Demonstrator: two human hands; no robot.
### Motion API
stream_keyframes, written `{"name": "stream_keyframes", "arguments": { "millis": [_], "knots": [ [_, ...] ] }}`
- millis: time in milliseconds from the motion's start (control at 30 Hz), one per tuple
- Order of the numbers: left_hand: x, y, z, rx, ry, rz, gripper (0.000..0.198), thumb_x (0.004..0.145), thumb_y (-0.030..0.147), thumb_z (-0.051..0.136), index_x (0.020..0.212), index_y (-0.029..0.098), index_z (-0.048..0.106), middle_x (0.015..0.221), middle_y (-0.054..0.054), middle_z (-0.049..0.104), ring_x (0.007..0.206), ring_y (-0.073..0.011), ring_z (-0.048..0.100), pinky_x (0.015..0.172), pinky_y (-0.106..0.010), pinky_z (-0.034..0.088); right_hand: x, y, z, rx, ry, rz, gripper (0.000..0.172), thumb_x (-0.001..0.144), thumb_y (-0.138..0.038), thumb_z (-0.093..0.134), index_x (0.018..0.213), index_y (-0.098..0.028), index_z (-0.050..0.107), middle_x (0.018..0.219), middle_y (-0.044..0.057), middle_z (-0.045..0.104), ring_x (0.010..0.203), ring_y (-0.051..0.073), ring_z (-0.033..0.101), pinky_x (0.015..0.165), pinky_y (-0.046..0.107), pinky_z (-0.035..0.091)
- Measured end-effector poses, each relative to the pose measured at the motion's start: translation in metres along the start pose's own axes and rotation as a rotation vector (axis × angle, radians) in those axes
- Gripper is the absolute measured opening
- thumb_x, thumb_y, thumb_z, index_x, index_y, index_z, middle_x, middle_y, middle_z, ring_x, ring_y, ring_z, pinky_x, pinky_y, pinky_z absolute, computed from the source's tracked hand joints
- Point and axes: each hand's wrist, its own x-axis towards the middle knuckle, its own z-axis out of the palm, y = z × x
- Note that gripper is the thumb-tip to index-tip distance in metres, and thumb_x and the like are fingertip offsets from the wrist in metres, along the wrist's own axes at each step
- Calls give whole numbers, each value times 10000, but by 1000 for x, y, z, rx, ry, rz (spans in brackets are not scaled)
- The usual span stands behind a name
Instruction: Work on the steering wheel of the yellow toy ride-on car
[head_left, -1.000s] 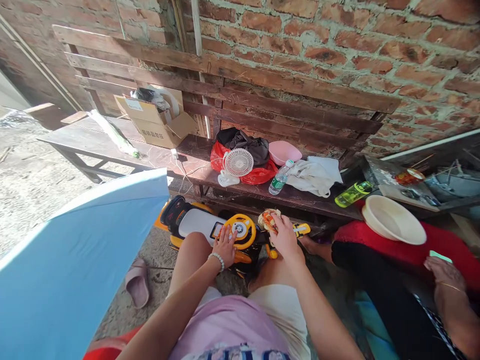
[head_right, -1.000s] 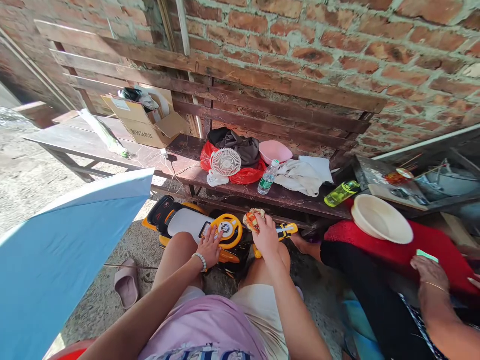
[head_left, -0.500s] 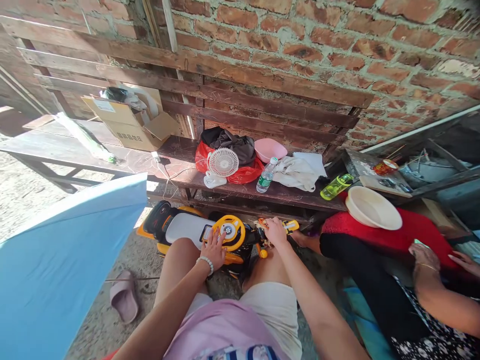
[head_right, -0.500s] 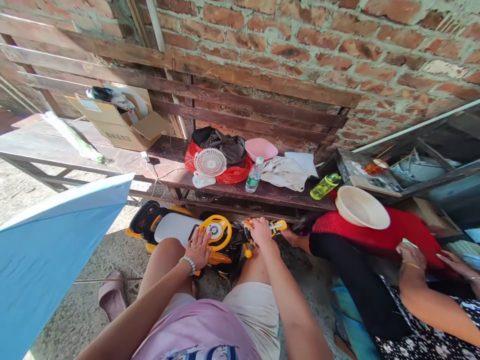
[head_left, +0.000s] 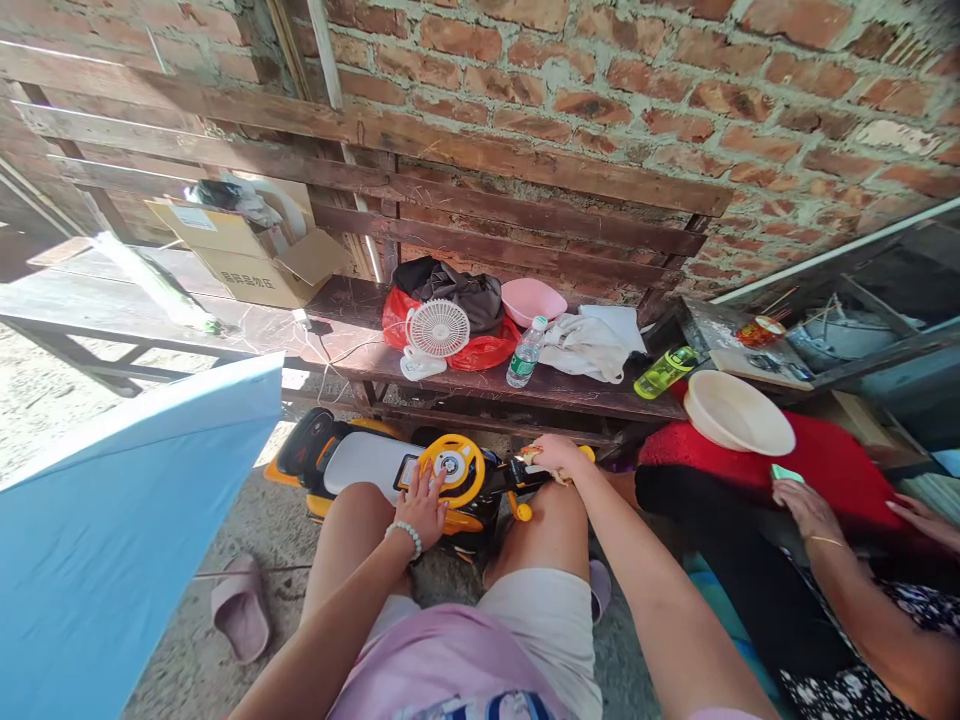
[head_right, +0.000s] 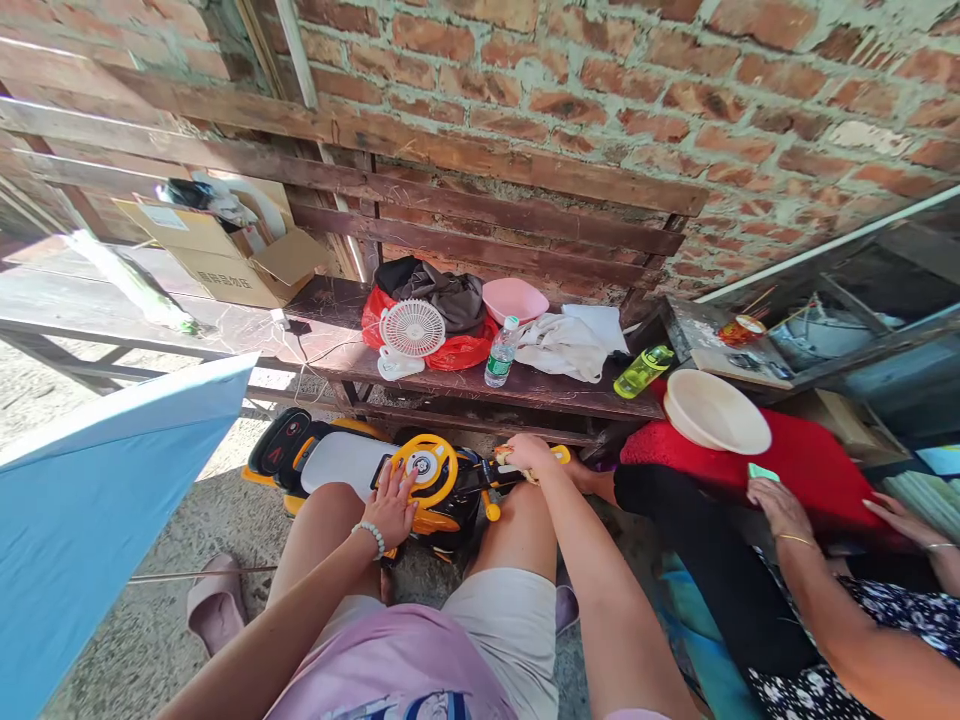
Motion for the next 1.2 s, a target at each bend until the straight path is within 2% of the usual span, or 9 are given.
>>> {"name": "stream_keyframes", "arguments": {
  "millis": [100,167,300,467,633,767,867,1033,1200],
  "knots": [
    [0,-1,1,-1,8,-4,695,1087,285,488,1756,208,313,1840,-159,218,1726,-386,67,1283,-611,386,9,-26,-5,26,-31,-44,255,856,-366,761,1084,-324,870,1158,57,841,1107,236,756,851,264,493],
    [1,-2,1,-6,9,-5,697,1088,292,490,1756,207,312,1840,-161,213,1727,-383,56,1284,-615,385,11,-25,-8,39,-29,-27,251,828,-349,788,1059,-311,876,1148,69,844,1097,244,764,851,270,496],
    [1,-4,1,-11,-8,-3,695,1092,294,485,1758,196,309,1846,-164,182,1728,-380,48,1289,-623,374,2,14,-6,59,59,101,274,859,-276,761,1111,-264,868,1254,118,807,1195,264,723,949,305,496],
    [2,-6,4,-31,0,6,703,1084,284,487,1757,182,309,1846,-176,176,1726,-389,51,1282,-625,383,-22,61,18,101,221,308,435,976,-253,619,1390,-222,745,1455,178,657,1317,302,631,994,341,503],
    [1,-4,1,-53,-2,20,698,1084,271,469,1756,170,312,1842,-180,192,1725,-400,38,1276,-617,387,-43,82,46,330,363,566,562,1099,-346,420,1640,-211,493,1434,184,651,1235,267,695,964,316,519],
    [1,-4,2,-55,2,22,686,1092,277,468,1754,173,321,1841,-183,204,1726,-393,39,1291,-589,364,-48,76,60,369,368,694,588,1104,-356,361,1645,-157,473,1412,241,645,1226,317,714,947,369,548],
    [3,-6,9,-67,40,27,686,1085,288,492,1745,173,346,1836,-186,222,1724,-396,64,1295,-594,361,-41,45,75,353,351,629,556,1066,-343,492,1609,-230,538,1425,194,647,1258,307,700,981,357,545],
    [7,-8,20,-79,81,15,683,1081,297,453,1746,184,348,1829,-170,255,1723,-404,58,1273,-618,397,-42,-15,106,277,284,409,538,1036,-263,531,1570,-217,574,1502,176,593,1314,280,649,1012,322,529],
    [7,-9,21,-106,100,20,686,1073,306,430,1742,174,357,1821,-176,277,1720,-415,60,1284,-648,377,-63,-21,122,179,245,174,711,965,-195,598,1658,-280,463,1592,136,518,1330,282,591,1011,331,526]
  ]
}}
